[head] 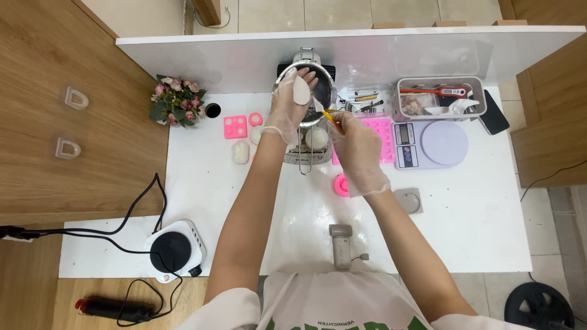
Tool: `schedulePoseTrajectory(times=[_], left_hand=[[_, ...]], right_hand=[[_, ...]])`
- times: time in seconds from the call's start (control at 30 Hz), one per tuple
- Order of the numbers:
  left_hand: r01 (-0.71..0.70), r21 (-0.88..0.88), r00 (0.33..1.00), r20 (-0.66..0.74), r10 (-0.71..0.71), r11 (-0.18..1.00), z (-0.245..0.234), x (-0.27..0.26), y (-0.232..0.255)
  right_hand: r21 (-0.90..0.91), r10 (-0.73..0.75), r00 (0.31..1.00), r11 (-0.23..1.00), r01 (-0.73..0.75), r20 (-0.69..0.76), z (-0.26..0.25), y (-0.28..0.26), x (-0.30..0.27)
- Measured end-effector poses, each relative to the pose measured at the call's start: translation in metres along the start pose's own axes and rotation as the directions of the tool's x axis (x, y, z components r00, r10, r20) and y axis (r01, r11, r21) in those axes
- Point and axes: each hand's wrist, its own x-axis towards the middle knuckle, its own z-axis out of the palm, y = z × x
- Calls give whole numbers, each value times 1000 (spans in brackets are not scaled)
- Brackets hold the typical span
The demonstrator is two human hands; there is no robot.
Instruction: Refining a wax disc using a brush, placing it into a mold, and then using a heat gun and a pencil to shape it.
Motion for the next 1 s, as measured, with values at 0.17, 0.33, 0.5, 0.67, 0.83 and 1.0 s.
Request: schedulePoseTrajectory(times=[0.17,0.33,0.5,0.67,0.83,1.0], left_hand=[[102,-179,994,68,-91,978,-13,10,-9],[37,-63,998,44,-34,997,0,-2,3],[-120,-183,986,93,139,976,7,-19,9],[30,-109,985,171,-11,994,-2,-25,14],[90,-148,969,240,-52,985,-27,12,2],[99,-129,958,281,-60,987,-12,-2,12]], right_hand=[[181,60,997,981,-67,41,-14,-20,-6],[43,22,1000,999,-23,20,-13,-11,1],[-34,-210,975,978,208,-78,-17,-12,-14],[-70,-232,960,972,223,-157,-6,3,-5],[-57,-314,934,949,309,-171,-5,-7,-11],[-68,-25,996,998,18,-88,14,3,-2]])
